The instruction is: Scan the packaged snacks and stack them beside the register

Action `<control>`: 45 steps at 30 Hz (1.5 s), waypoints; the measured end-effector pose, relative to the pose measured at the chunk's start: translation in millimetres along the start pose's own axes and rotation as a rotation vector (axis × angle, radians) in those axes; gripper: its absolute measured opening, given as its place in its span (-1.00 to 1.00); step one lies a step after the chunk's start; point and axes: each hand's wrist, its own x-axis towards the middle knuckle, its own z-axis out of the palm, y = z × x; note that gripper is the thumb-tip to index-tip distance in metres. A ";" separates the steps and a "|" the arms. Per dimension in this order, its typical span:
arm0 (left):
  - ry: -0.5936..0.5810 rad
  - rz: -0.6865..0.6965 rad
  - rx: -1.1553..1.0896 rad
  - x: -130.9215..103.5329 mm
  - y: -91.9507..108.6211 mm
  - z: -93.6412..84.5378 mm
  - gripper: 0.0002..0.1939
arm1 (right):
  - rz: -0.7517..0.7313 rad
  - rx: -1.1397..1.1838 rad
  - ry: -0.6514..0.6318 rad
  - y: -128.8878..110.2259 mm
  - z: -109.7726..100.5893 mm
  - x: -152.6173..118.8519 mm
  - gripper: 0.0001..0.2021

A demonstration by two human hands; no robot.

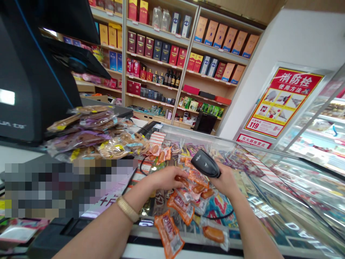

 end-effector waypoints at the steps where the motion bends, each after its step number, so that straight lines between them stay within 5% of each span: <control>1: 0.000 -0.008 0.016 0.0 0.0 0.5 -0.70 | -0.001 -0.003 -0.002 0.1 0.2 0.0 -0.92; 6: 0.042 -0.035 0.067 0.7 -0.9 5.0 -0.76 | -0.002 -0.008 -0.012 1.5 1.2 -0.2 -0.94; 10: 0.113 -0.071 -0.114 4.2 1.2 6.1 -0.77 | 0.005 0.006 -0.006 2.5 1.5 -0.5 -0.92; 20: 0.588 -0.281 -0.651 10.8 4.9 -5.6 -0.54 | -0.001 0.026 0.057 -0.4 -3.3 -0.5 -0.90; 26: 0.805 -0.290 -0.435 9.9 -0.5 -8.8 -0.61 | -0.040 0.009 -0.114 -9.3 -4.0 0.1 -0.86; 34: 0.924 -0.241 -0.112 10.2 -1.4 -14.9 -0.67 | -0.049 -0.038 -0.186 -17.7 -5.2 2.1 -0.88; 41: 0.889 -0.235 -0.049 9.8 -8.8 -14.7 -0.66 | -0.039 -0.015 -0.152 -15.8 -3.6 1.4 -0.87; 45: 0.942 -0.148 0.226 8.0 -20.4 -22.9 -0.72 | -0.034 0.018 -0.036 -7.2 -4.1 0.4 -0.91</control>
